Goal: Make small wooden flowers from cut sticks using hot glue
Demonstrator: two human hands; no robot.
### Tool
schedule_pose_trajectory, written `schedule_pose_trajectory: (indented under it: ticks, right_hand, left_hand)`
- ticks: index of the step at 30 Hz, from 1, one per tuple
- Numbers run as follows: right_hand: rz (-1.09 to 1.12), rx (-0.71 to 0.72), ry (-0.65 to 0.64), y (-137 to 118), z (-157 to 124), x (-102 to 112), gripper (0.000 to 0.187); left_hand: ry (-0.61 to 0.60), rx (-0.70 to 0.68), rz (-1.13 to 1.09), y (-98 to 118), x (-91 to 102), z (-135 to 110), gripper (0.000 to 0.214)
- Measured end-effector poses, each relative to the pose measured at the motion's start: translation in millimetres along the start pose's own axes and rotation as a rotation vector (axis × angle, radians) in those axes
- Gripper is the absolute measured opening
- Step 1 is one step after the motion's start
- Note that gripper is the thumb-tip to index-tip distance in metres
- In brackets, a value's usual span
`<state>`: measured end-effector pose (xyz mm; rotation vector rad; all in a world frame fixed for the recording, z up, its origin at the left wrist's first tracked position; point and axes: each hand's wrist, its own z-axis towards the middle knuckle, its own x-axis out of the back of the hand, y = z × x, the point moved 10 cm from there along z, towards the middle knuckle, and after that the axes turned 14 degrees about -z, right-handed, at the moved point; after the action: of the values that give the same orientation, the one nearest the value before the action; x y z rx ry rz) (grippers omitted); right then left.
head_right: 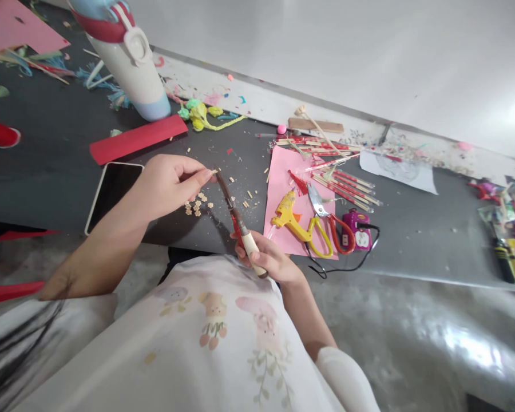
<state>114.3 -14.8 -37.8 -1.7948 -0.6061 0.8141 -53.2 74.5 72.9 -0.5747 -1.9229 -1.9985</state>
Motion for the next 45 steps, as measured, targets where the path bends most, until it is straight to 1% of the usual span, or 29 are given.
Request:
schedule_pose_trajectory:
  ticks: [4, 13, 19, 23, 30, 37, 41, 45]
  right_hand:
    - [0.011, -0.001, 0.0, -1, 1, 0, 0.047]
    - [0.007, -0.031, 0.014, 2, 1, 0, 0.054]
    - [0.018, -0.005, -0.018, 2, 2, -1, 0.053]
    - [-0.001, -0.03, -0.01, 5, 2, 1, 0.056]
    - [-0.071, -0.067, -0.008, 8, 2, 3, 0.063]
    - [-0.087, -0.1, 0.051, 7, 2, 5, 0.061]
    - [-0.117, -0.106, 0.06, 7, 2, 5, 0.057]
    - [-0.146, -0.106, 0.08, 11, 1, 7, 0.056]
  left_hand:
    - [-0.022, 0.016, -0.029, -3, -2.2, 0, 0.039]
    - [-0.047, 0.011, -0.047, -3, -3.9, 1, 0.038]
    - [-0.052, 0.023, -0.033, -5, -3.7, 2, 0.033]
    - [-0.056, 0.023, -0.014, -4, -4.2, 2, 0.029]
    - [-0.058, 0.021, -0.013, -6, -5.4, 3, 0.028]
    - [-0.057, 0.013, -0.027, -9, -6.4, 5, 0.029]
    - [-0.061, 0.025, -0.026, -12, -6.6, 5, 0.029]
    - [-0.075, -0.017, 0.015, -7, -7.4, 3, 0.029]
